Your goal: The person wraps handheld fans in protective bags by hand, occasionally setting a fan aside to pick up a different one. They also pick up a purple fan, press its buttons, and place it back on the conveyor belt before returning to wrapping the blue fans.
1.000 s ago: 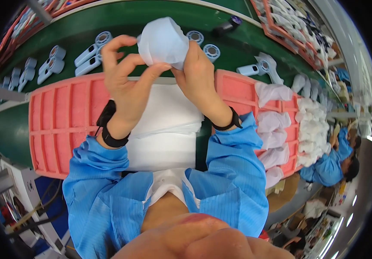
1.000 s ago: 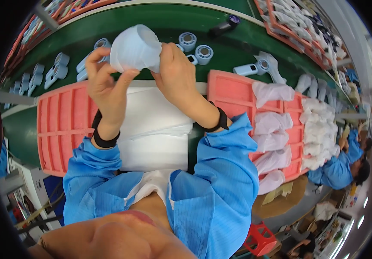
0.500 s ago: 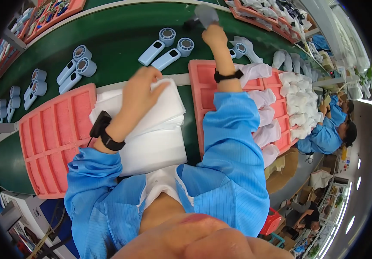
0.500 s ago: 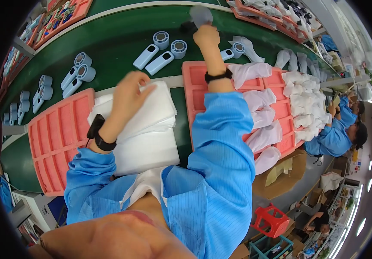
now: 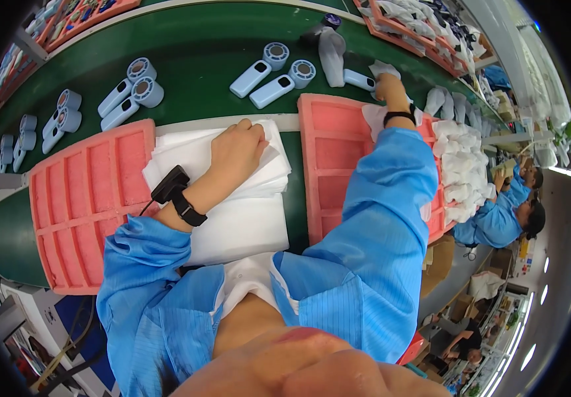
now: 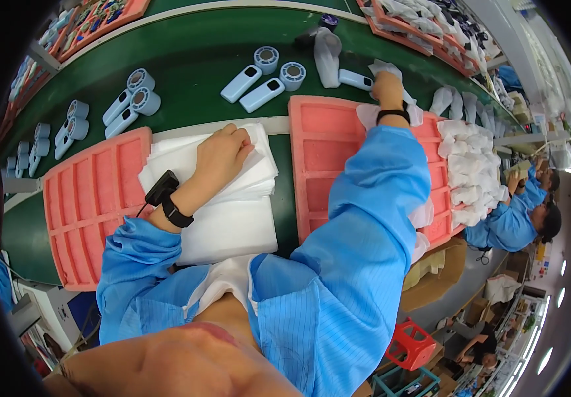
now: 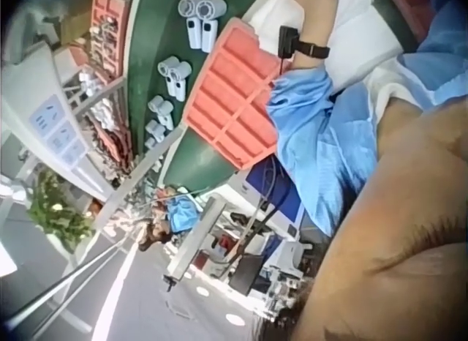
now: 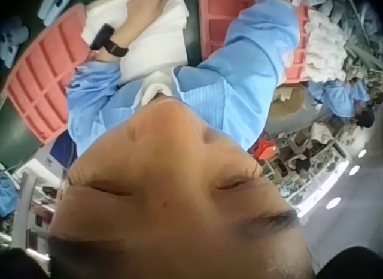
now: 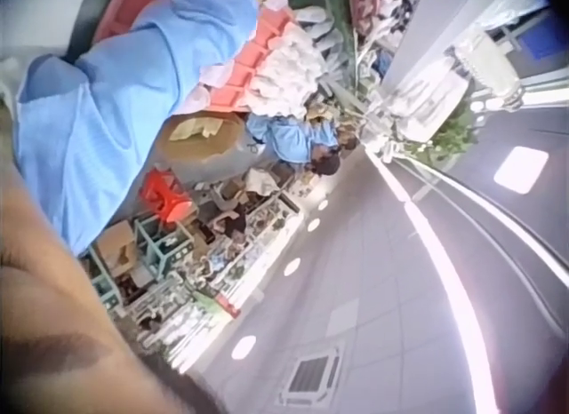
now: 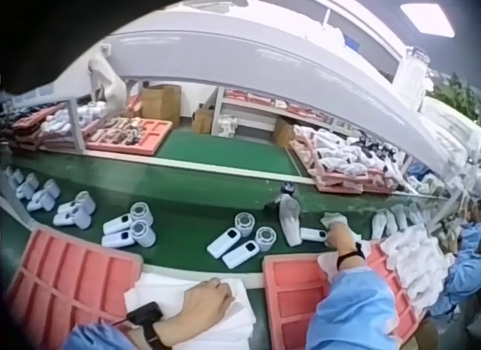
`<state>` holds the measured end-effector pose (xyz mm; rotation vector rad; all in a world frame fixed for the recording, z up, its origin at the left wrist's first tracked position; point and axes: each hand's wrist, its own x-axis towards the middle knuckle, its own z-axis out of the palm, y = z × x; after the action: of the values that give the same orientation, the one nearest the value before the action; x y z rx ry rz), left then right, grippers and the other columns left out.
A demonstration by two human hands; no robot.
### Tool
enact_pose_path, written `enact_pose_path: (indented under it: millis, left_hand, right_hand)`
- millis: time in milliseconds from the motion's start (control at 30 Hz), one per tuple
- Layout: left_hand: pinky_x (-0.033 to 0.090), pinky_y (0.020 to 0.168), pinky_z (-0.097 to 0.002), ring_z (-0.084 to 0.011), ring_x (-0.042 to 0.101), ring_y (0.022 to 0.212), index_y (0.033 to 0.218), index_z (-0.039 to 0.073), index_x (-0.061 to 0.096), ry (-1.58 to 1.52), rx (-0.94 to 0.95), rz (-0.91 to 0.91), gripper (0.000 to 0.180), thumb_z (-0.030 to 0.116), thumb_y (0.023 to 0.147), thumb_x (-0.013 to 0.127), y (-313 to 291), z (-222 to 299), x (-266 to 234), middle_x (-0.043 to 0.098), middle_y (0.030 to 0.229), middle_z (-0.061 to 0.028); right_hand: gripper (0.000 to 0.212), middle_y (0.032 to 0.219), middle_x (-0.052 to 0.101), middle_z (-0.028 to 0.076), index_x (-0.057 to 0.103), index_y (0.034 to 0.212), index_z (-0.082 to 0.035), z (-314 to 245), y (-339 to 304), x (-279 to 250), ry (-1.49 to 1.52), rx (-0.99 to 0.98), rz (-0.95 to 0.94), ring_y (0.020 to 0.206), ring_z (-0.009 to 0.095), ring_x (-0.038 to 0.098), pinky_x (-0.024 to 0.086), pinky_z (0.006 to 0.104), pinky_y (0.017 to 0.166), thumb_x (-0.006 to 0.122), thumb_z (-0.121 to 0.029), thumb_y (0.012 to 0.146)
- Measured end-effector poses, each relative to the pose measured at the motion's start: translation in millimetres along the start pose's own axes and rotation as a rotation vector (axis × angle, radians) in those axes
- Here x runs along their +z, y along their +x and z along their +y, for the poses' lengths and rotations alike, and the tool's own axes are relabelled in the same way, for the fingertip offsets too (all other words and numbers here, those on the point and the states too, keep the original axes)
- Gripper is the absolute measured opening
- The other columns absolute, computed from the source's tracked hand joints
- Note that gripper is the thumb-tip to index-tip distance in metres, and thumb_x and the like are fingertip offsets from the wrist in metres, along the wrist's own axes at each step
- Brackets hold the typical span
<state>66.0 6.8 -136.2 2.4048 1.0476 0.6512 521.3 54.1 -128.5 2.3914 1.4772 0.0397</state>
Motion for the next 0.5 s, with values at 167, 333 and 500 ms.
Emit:
enact_pose_path:
  millis: [167,333,500]
  left_hand:
    - [0.044,0.054,-0.0318,-0.0185,0.056,0.062,0.078,0.003,0.06,-0.477,-0.061,-0.11,0.018,0.019,0.079,0.068,12.2,-23.9,-19.3,0.059,0.075,-0.0055]
    - [0.039,0.052,-0.0261,-0.0095,0.049,0.057,0.079,0.003,0.06,-0.792,-0.126,-0.064,0.018,0.02,0.082,0.067,10.1,-46.6,-66.9,0.058,0.073,-0.0008]
    - [0.039,0.055,-0.0213,-0.0051,0.047,0.06,0.084,0.004,0.058,-0.965,-0.12,-0.019,0.016,0.019,0.087,0.065,1.3,-36.6,-119.6,0.057,0.076,0.0027]
  right_hand:
    - [0.052,0.095,0.065,0.01,0.064,0.105,-0.002,25.7,-19.1,-57.3,0.689,-0.1,0.073,0.085,0.019,0.061,0.049,0.0315,0.073,0.075,-0.025,0.06]
    - [0.055,0.09,0.059,0.003,0.058,0.106,-0.001,-60.2,-117.7,-180.3,1.151,-0.286,0.218,0.081,0.014,0.055,0.044,0.0267,0.071,0.072,-0.029,0.061]
    - [0.053,0.094,0.058,0.002,0.057,0.104,-0.002,-143.6,-200.4,-214.2,1.178,-0.792,0.196,0.085,0.012,0.055,0.044,0.0256,0.076,0.072,-0.02,0.057]
